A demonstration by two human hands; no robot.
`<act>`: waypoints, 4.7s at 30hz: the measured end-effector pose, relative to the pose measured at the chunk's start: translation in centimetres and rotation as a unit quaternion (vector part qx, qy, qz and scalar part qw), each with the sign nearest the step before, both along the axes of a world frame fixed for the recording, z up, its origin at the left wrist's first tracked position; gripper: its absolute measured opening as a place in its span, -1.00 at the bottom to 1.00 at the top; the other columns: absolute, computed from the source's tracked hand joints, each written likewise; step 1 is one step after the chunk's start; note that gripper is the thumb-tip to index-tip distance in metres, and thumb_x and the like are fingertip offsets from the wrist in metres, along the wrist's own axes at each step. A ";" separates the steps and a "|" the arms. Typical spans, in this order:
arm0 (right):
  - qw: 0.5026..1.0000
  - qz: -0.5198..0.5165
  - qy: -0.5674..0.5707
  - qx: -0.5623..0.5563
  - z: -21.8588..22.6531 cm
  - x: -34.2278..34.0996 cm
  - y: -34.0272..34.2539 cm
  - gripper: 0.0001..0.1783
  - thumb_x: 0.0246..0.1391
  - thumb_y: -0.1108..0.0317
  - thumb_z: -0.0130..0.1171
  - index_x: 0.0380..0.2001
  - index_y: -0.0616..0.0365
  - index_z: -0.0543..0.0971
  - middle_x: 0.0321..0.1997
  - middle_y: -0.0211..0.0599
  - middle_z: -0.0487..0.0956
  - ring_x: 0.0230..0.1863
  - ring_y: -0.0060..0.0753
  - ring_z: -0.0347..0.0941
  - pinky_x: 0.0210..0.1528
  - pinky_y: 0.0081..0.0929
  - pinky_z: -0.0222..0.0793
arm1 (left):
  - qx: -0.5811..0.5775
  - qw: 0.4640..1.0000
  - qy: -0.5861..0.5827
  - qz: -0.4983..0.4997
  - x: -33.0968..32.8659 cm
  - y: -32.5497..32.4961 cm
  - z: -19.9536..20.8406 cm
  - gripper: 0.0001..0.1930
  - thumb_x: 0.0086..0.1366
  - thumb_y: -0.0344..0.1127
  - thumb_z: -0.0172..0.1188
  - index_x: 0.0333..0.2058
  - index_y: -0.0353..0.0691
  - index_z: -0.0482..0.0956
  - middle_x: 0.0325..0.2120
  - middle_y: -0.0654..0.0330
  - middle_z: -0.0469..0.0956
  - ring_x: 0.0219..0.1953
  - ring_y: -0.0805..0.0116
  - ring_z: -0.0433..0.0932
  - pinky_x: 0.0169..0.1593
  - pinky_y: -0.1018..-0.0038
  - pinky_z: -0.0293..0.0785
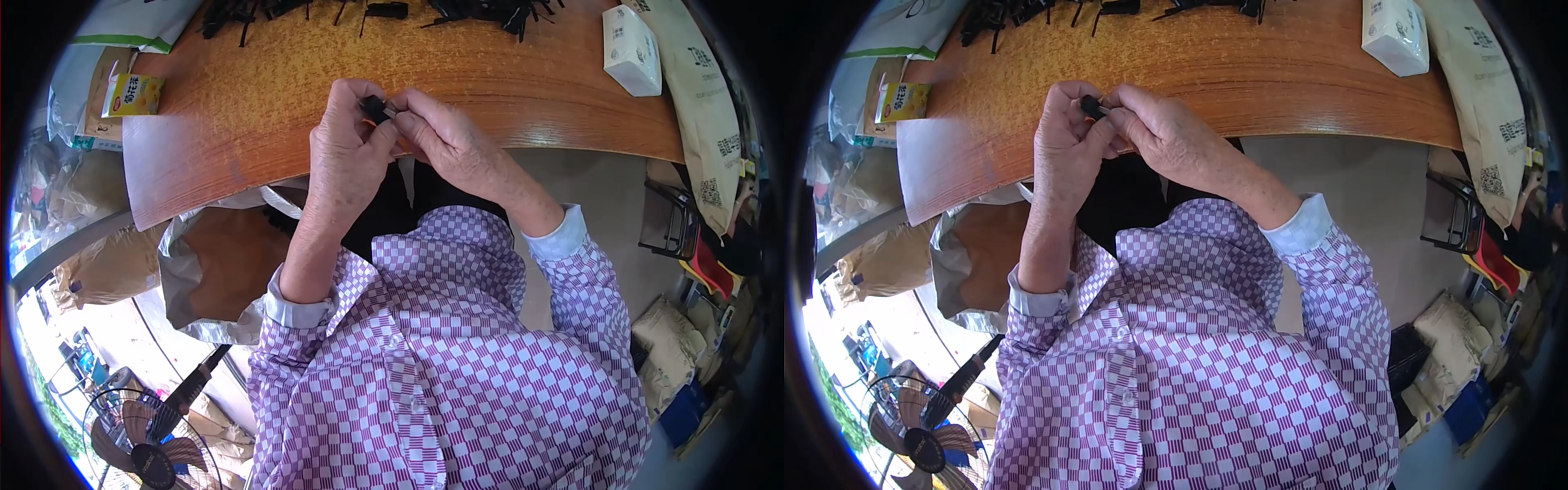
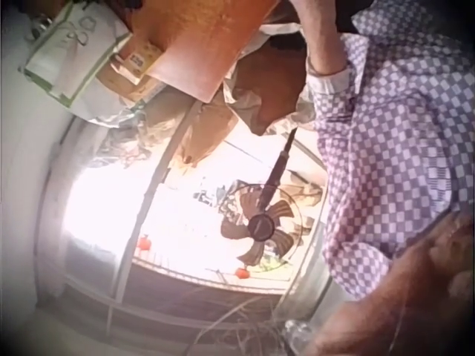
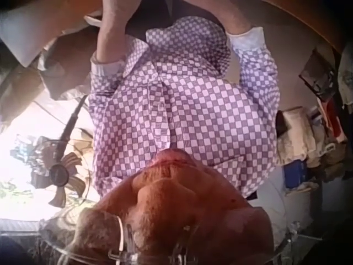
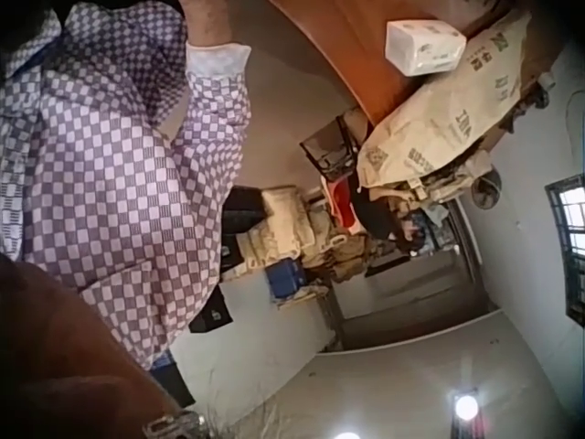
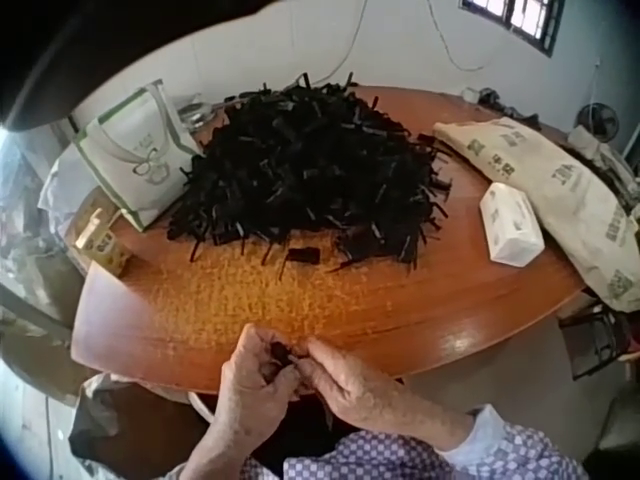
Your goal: Manually assemble small electronic components by inserting wire brushes into plastic housings.
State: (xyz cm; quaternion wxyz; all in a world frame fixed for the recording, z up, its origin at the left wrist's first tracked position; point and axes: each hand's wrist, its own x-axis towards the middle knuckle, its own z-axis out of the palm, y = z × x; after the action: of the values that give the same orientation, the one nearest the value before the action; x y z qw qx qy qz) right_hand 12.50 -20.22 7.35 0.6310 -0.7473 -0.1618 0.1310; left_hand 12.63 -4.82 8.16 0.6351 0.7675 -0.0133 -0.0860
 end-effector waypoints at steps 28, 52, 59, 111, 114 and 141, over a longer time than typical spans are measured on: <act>0.994 0.003 0.066 0.085 0.6 2.1 4.8 -0.77 0.24 0.26 -0.02 -0.13 0.14 0.45 -0.48 -0.46 0.51 -0.72 -0.82 0.22 -0.71 -0.86 0.09 | -0.474 0.869 0.097 0.104 -1.1 6.4 -0.3 -0.63 0.33 -0.46 -0.06 0.11 -0.26 0.28 -0.42 0.23 0.45 -0.43 0.47 0.51 -0.38 0.65 0.42; 0.993 -0.042 0.073 0.084 1.0 0.8 2.4 -0.64 0.24 0.11 -0.02 -0.14 0.21 0.48 -0.57 -0.54 0.40 -0.57 -0.78 0.25 -0.55 -0.77 0.16 | -0.054 0.993 -0.106 0.018 -1.9 1.9 -0.7 -0.63 0.23 -0.59 0.03 0.03 -0.28 0.40 -0.30 0.12 0.56 -0.26 0.42 0.56 -0.18 0.52 0.50; 0.954 -0.049 0.236 0.179 1.3 -0.9 2.1 -0.55 0.30 0.09 -0.16 0.06 0.21 0.35 -0.68 -0.60 0.23 -0.73 -0.80 0.03 -0.73 -0.75 -0.17 | -0.061 0.995 -0.069 0.040 -1.8 0.7 -1.1 -0.66 0.28 -0.53 0.02 0.04 -0.30 0.39 -0.30 0.13 0.56 -0.26 0.47 0.54 -0.19 0.55 0.50; 0.899 0.145 -0.385 -0.154 2.7 1.4 2.8 -0.53 -0.07 0.32 0.22 0.00 -0.15 0.49 -0.39 -0.51 0.63 -0.47 -0.43 0.58 -0.51 -0.60 0.49 | -0.513 0.823 0.200 -0.141 -3.8 8.1 -1.5 -0.45 0.29 -0.16 0.09 0.15 -0.35 0.22 -0.27 -0.13 0.53 -0.49 0.37 0.57 -0.45 0.68 0.49; 0.896 0.121 -0.397 -0.159 2.2 1.1 2.1 -0.53 -0.06 0.29 0.21 0.01 -0.18 0.49 -0.42 -0.55 0.63 -0.50 -0.43 0.56 -0.51 -0.59 0.49 | -0.505 0.826 0.221 -0.117 -3.9 7.1 -0.8 -0.51 0.30 -0.23 0.09 0.12 -0.32 0.25 -0.30 -0.11 0.53 -0.48 0.37 0.59 -0.46 0.68 0.51; 0.999 -0.006 -0.009 0.050 0.7 -0.9 2.4 -0.79 0.30 0.31 -0.13 -0.24 0.25 0.39 -0.49 -0.43 0.39 -0.42 -0.64 0.37 -0.43 -0.64 0.33 | 0.039 0.993 -0.107 0.018 -1.9 1.5 -0.2 -0.65 0.18 -0.61 0.09 -0.11 -0.23 0.19 -0.41 0.15 0.45 -0.49 0.50 0.53 -0.47 0.61 0.44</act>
State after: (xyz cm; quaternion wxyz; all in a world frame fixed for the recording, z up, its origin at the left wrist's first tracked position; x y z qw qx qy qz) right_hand 11.60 -17.81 8.04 0.6666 -0.7173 -0.1693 0.1117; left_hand 10.68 -3.29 8.00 0.6013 0.7964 -0.0642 0.0077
